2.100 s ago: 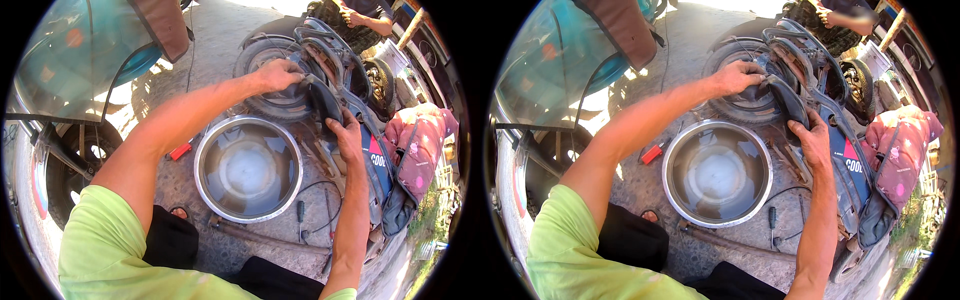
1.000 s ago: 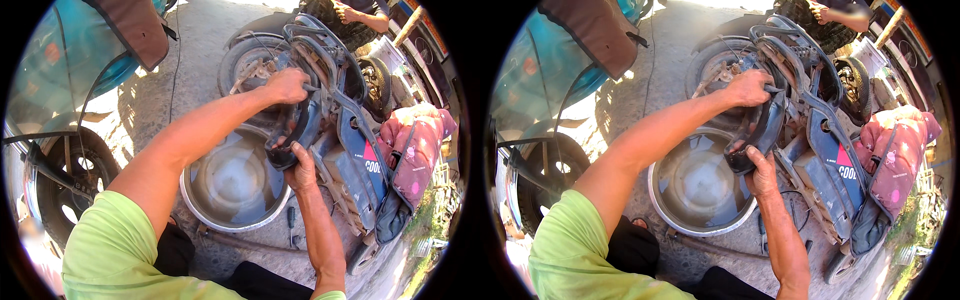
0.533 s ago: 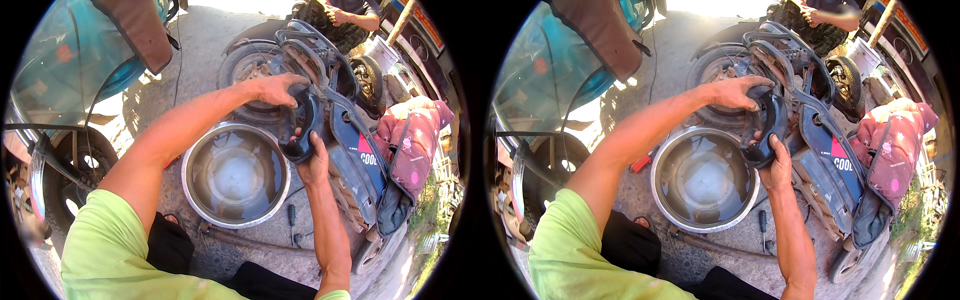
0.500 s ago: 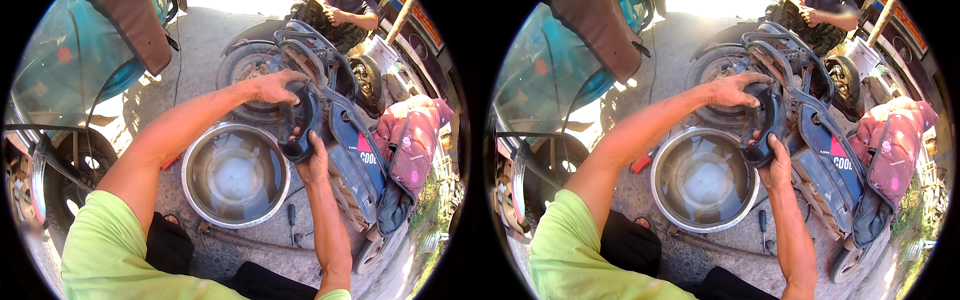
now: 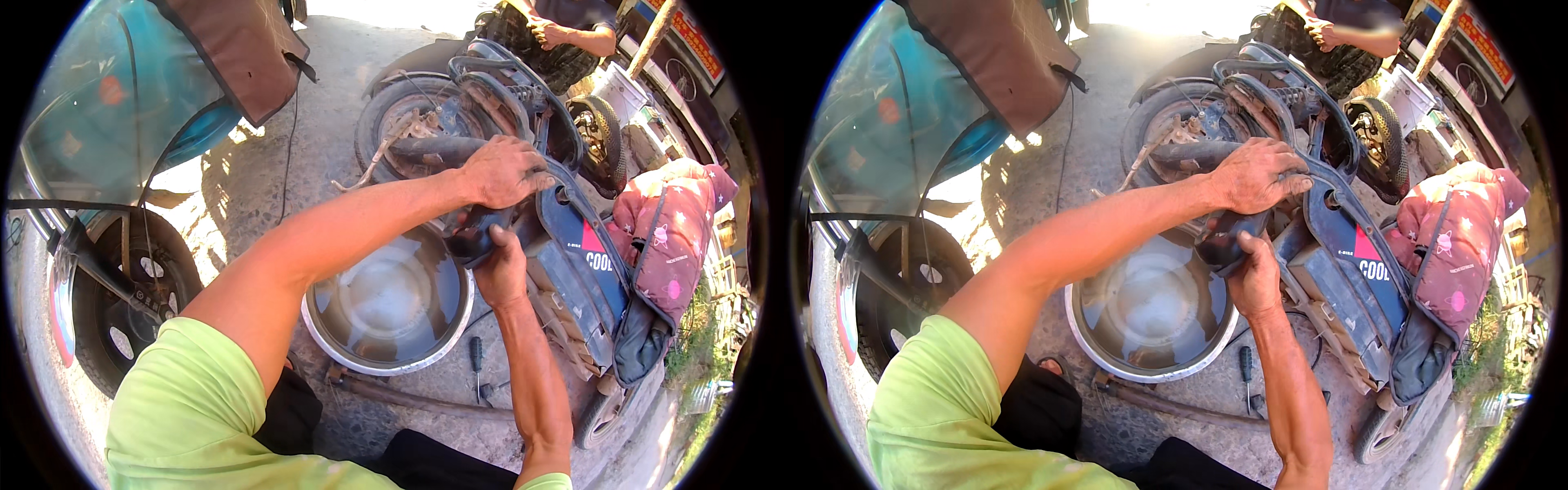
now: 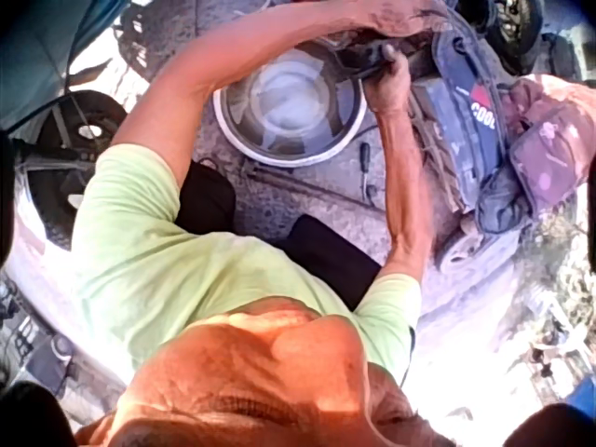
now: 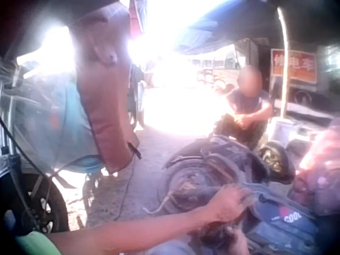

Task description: The person sits on the ground and uses a red tool to scrape the inner surface of a scooter tire tube. They then place the tube into a metal basin of water to check for leaks. The person also uses a screwdriver to adjust components on the scooter's wheel hub.

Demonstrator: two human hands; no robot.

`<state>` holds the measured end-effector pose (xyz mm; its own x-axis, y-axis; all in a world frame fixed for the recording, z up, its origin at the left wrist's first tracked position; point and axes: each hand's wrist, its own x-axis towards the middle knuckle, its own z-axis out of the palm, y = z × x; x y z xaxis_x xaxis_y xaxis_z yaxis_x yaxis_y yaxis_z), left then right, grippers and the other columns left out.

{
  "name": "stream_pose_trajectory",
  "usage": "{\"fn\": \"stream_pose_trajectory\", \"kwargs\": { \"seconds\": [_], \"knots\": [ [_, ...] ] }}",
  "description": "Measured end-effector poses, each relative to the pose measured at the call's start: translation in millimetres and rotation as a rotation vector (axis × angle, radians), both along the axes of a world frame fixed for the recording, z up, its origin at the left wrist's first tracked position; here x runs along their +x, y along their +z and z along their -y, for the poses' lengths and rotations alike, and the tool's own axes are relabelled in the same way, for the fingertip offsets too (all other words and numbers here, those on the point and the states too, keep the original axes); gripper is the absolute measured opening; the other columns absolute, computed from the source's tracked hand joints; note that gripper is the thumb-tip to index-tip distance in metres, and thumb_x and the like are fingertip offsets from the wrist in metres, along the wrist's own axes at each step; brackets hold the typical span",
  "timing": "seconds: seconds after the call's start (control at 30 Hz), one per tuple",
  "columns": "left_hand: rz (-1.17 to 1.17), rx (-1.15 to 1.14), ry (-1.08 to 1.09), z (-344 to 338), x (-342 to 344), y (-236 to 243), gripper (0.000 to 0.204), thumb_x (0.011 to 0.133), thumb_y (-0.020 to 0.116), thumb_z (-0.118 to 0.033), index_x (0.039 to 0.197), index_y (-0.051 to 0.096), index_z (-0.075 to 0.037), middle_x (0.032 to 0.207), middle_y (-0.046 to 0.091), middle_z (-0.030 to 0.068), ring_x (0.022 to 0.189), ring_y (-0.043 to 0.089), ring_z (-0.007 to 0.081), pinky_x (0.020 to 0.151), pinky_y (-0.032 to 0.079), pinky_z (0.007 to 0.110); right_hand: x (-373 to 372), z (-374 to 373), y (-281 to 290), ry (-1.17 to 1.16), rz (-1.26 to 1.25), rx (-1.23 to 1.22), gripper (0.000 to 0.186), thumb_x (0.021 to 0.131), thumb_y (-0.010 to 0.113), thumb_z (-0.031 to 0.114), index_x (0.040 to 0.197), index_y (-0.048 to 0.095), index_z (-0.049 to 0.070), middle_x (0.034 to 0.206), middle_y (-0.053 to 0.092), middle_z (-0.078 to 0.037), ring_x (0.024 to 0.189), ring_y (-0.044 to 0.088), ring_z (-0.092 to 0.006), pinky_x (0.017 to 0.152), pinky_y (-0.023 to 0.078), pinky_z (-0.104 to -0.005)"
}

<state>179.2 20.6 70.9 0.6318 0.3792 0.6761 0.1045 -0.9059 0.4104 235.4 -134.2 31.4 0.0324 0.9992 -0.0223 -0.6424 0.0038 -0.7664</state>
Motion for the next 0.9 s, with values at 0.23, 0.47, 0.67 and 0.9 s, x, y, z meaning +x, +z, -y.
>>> {"fn": "stream_pose_trajectory", "kwargs": {
  "seconds": [0.23,0.47,0.67,0.9],
  "knots": [
    [0.094,0.139,0.397,-68,-12,-2,0.036,0.1,0.062,-0.039,0.11,0.075,-0.007,0.108,0.072,0.0154,0.111,0.064,0.0366,0.099,0.047,0.05,7,-1,-12,-0.168,0.245,-0.104,0.04,0.089,0.072,0.003,0.125,0.055,0.003,0.109,0.068,-0.009,0.094,0.067,-0.0187,0.086,0.058,-0.0359],
    [0.387,-0.575,-0.083,-60,-44,27,0.03,0.102,0.064,-0.031,0.111,0.073,-0.003,0.104,0.076,0.0134,0.095,0.072,0.0271,0.085,0.058,0.037,-1,-9,-4,-0.182,0.353,-0.027,0.039,0.087,0.074,0.006,0.121,0.056,0.001,0.102,0.069,-0.01,0.086,0.068,-0.0192,0.081,0.056,-0.0338],
    [0.214,-1.051,-0.685,28,-28,73,0.041,0.105,0.061,-0.041,0.11,0.072,-0.002,0.098,0.076,0.0108,0.089,0.072,0.0195,0.083,0.059,0.034,-3,-9,-6,-0.261,0.529,0.0,0.045,0.088,0.077,0.008,0.126,0.055,0.001,0.106,0.07,-0.008,0.091,0.068,-0.0168,0.086,0.055,-0.0335],
    [-0.282,-0.976,-0.614,30,13,40,0.067,0.1,0.058,-0.063,0.113,0.07,0.002,0.094,0.074,0.0122,0.085,0.073,0.0205,0.08,0.058,0.035,-13,-12,0,-0.292,0.642,-0.059,0.048,0.087,0.079,0.01,0.129,0.057,0.002,0.107,0.067,-0.003,0.097,0.063,-0.0129,0.091,0.051,-0.0293]
  ]
}}
